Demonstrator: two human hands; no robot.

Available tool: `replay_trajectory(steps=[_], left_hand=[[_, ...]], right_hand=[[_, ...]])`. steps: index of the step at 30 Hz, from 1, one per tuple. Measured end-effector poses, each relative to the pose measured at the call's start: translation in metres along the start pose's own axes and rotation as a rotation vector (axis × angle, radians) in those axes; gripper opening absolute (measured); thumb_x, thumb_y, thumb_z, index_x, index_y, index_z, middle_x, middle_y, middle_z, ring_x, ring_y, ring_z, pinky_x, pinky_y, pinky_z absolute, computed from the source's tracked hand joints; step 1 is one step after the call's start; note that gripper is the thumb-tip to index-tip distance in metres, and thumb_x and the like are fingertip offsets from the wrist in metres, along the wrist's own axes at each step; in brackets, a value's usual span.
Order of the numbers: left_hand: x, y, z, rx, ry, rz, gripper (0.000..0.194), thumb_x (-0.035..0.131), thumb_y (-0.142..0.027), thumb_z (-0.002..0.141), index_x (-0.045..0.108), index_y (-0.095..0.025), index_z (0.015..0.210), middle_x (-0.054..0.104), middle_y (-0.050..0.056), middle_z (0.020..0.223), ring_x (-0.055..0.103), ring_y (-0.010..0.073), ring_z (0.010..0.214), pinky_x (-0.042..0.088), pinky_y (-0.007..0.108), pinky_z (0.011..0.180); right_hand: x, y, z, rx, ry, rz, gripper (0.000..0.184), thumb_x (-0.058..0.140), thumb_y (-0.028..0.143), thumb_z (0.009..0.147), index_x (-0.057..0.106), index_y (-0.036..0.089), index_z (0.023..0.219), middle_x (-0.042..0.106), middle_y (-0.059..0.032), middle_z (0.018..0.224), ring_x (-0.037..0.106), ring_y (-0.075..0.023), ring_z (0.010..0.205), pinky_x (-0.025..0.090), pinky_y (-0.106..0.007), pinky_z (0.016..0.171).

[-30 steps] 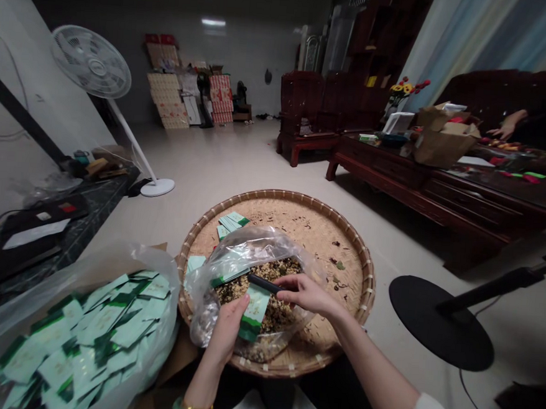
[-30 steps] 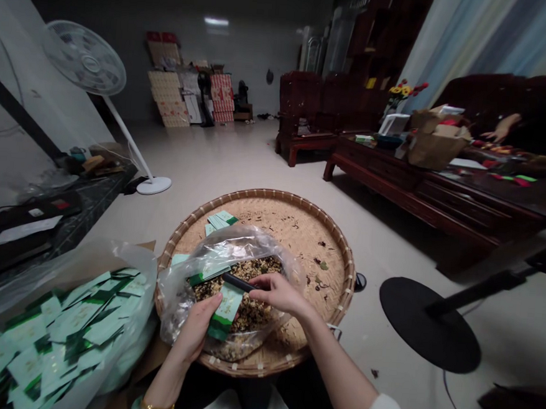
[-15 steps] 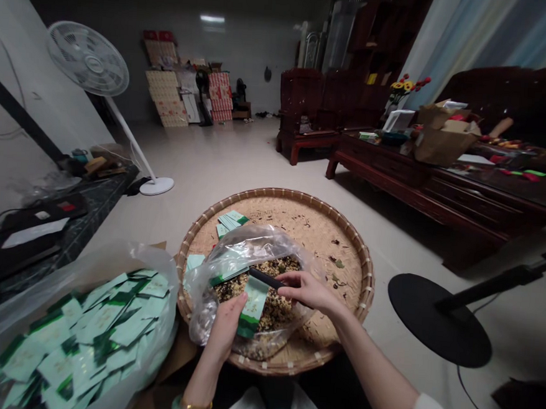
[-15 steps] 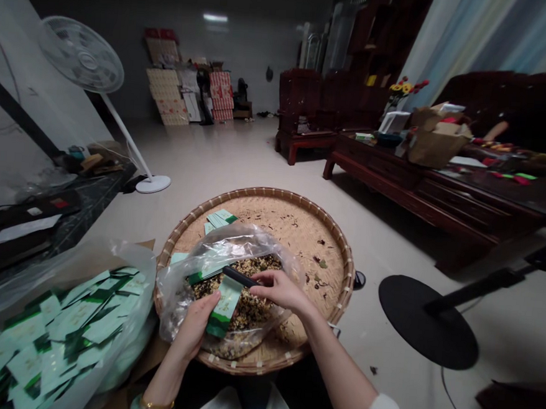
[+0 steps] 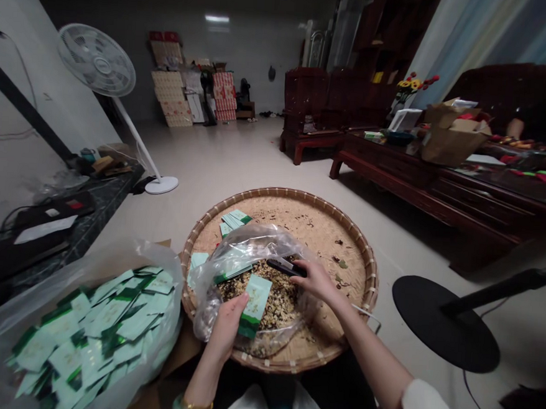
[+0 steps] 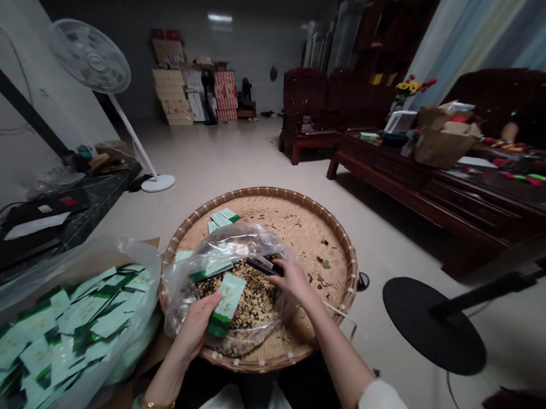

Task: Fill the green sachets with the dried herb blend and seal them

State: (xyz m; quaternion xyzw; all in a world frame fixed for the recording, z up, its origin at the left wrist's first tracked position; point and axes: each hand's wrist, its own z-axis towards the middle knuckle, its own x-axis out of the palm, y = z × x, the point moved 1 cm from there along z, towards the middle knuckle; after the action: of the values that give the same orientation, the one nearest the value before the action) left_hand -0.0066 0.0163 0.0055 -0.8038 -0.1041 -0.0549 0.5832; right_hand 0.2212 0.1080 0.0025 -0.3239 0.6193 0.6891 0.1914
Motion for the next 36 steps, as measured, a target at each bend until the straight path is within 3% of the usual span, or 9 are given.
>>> replay_trajectory(steps=[7, 11, 15, 19, 23, 26, 30, 33, 36], left_hand=[[0.004, 0.002, -0.002, 0.085, 0.061, 0.16, 0.046, 0.062, -0.057, 0.07, 0.069, -0.011, 0.07, 0.065, 0.003, 0.061, 0.055, 0.0166, 0.061, 0.042, 0.026, 0.059], [0.009, 0.003, -0.006, 0.077, 0.144, 0.2, 0.045, 0.059, -0.055, 0.073, 0.067, -0.011, 0.068, 0.062, 0.001, 0.058, 0.049, 0.0126, 0.055, 0.037, 0.023, 0.053], [0.008, -0.002, -0.015, 0.025, 0.185, 0.147, 0.041, 0.063, -0.05, 0.074, 0.068, -0.01, 0.067, 0.064, 0.002, 0.057, 0.051, 0.0125, 0.053, 0.038, 0.023, 0.052], [-0.019, -0.03, -0.025, 0.039, -0.062, -0.282, 0.036, 0.071, -0.047, 0.067, 0.071, -0.013, 0.081, 0.071, 0.005, 0.068, 0.063, 0.0172, 0.058, 0.049, 0.026, 0.056], [-0.048, -0.064, -0.035, 0.42, -0.281, -0.694, 0.065, 0.053, -0.07, 0.069, 0.068, -0.016, 0.102, 0.069, 0.012, 0.11, 0.065, 0.0258, 0.097, 0.054, 0.034, 0.079], [-0.042, -0.061, -0.025, 0.406, -0.15, -0.374, 0.052, 0.056, -0.057, 0.075, 0.067, -0.015, 0.104, 0.069, 0.013, 0.11, 0.063, 0.0274, 0.101, 0.049, 0.04, 0.09], [-0.023, -0.038, 0.021, 0.335, -0.123, 0.799, 0.028, 0.052, -0.032, 0.082, 0.07, -0.018, 0.099, 0.07, 0.01, 0.108, 0.061, 0.0248, 0.106, 0.042, 0.037, 0.098], [-0.026, -0.033, 0.058, 0.254, -0.209, 0.939, 0.034, 0.047, -0.028, 0.085, 0.065, -0.01, 0.109, 0.063, 0.02, 0.118, 0.051, 0.0335, 0.119, 0.033, 0.048, 0.103], [-0.039, -0.036, 0.082, 0.208, -0.181, 0.993, 0.049, 0.056, -0.03, 0.081, 0.05, -0.016, 0.127, 0.044, 0.014, 0.141, 0.034, 0.031, 0.133, 0.023, 0.046, 0.11]], right_hand=[[0.023, 0.039, -0.011, -0.163, -0.058, 0.092, 0.027, 0.046, 0.032, 0.09, 0.065, 0.018, 0.105, 0.068, -0.0082, 0.103, 0.062, -0.0207, 0.093, 0.046, -0.031, 0.08], [0.041, 0.067, -0.023, -0.276, 0.002, 0.256, 0.022, 0.058, 0.033, 0.082, 0.062, 0.017, 0.068, 0.062, 0.0005, 0.064, 0.054, -0.0121, 0.059, 0.039, -0.022, 0.056], [0.046, 0.072, -0.024, -0.225, 0.017, 0.389, 0.032, 0.059, 0.038, 0.08, 0.052, 0.016, 0.057, 0.05, 0.0032, 0.054, 0.044, -0.009, 0.052, 0.033, -0.021, 0.049], [0.04, 0.063, -0.02, -0.004, 0.185, 0.74, 0.045, 0.047, 0.06, 0.081, 0.058, 0.017, 0.076, 0.05, 0.0038, 0.052, 0.044, -0.0096, 0.043, 0.036, -0.021, 0.042], [0.041, 0.051, -0.019, 0.132, 0.24, 0.818, 0.05, 0.04, 0.064, 0.082, 0.058, 0.017, 0.088, 0.055, 0.0016, 0.057, 0.05, -0.0115, 0.046, 0.039, -0.022, 0.042], [0.052, 0.047, -0.023, 0.11, 0.326, 0.615, 0.04, 0.043, 0.052, 0.085, 0.06, 0.016, 0.082, 0.057, 0.0003, 0.057, 0.053, -0.013, 0.049, 0.04, -0.023, 0.045], [0.061, 0.045, -0.029, -0.08, 0.286, 0.218, 0.023, 0.049, 0.031, 0.084, 0.066, 0.016, 0.078, 0.067, -0.0041, 0.072, 0.061, -0.0173, 0.068, 0.044, -0.026, 0.063], [0.061, 0.042, -0.033, -0.129, 0.254, 0.084, 0.021, 0.05, 0.026, 0.084, 0.069, 0.017, 0.085, 0.071, -0.0058, 0.084, 0.063, -0.0192, 0.078, 0.043, -0.027, 0.07], [0.061, 0.036, -0.034, -0.124, 0.256, 0.058, 0.022, 0.05, 0.025, 0.084, 0.07, 0.017, 0.087, 0.071, -0.0055, 0.086, 0.063, -0.0186, 0.079, 0.043, -0.025, 0.07]])
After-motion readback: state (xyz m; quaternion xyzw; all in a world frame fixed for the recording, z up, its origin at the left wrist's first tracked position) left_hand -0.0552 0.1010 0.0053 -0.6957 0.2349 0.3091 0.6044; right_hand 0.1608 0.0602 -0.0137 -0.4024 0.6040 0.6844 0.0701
